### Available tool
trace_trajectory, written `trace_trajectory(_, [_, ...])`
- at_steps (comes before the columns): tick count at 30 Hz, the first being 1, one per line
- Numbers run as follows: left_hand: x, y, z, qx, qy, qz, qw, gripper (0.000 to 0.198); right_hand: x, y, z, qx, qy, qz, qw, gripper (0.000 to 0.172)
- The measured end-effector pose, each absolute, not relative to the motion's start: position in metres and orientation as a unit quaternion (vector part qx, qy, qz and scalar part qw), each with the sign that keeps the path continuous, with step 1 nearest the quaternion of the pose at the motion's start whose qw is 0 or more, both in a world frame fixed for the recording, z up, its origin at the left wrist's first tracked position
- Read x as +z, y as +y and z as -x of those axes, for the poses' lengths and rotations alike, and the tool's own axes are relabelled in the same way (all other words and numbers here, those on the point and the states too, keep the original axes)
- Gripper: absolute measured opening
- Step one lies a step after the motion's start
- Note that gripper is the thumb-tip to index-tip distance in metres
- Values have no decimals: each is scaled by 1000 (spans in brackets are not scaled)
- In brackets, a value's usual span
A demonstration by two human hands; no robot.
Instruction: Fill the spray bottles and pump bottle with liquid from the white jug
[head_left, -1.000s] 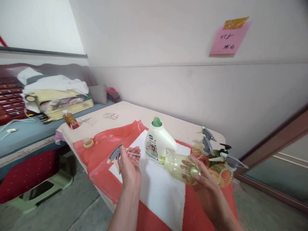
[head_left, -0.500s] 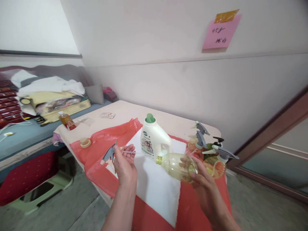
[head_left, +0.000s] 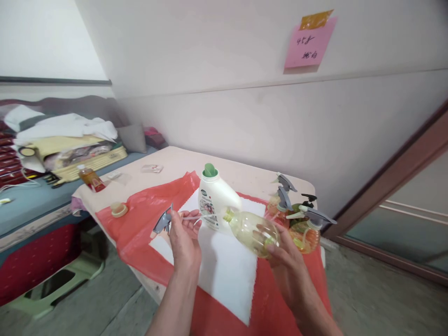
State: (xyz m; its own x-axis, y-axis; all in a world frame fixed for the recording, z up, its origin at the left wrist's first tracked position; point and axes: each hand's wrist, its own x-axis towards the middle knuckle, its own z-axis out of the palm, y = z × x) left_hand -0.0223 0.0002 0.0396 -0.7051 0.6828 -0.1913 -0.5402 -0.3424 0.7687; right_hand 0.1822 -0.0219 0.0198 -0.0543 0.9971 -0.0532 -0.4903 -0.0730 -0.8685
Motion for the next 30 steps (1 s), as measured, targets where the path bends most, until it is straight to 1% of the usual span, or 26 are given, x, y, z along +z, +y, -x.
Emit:
trace_trajectory(7, [42,-1,19,807,431,-124,384,46,27,-24,-182,587,-416,396,570,58])
trace_trajectory(11, [39,-4,0,776,402,-175,454,49,24,-30,-168,615,-423,362,558,61])
trace_trajectory(14, [36,-8,-17,754,378,-160,512,48,17,-34,-156,619,-432,340,562,63])
trace_trajectory(22, [40,-13,-22,741,375,-162,533,43,13,-40,-154,557,-484,345,579,61])
trace_trajectory(27, [40,-15,-25,744,388,-183,513,40,9,-40,-151,601,-439,342,574,60])
trace_trajectory(30, [39,-16,-24,739,403,-194,503,38,6,-40,-149,677,-392,329,529,51])
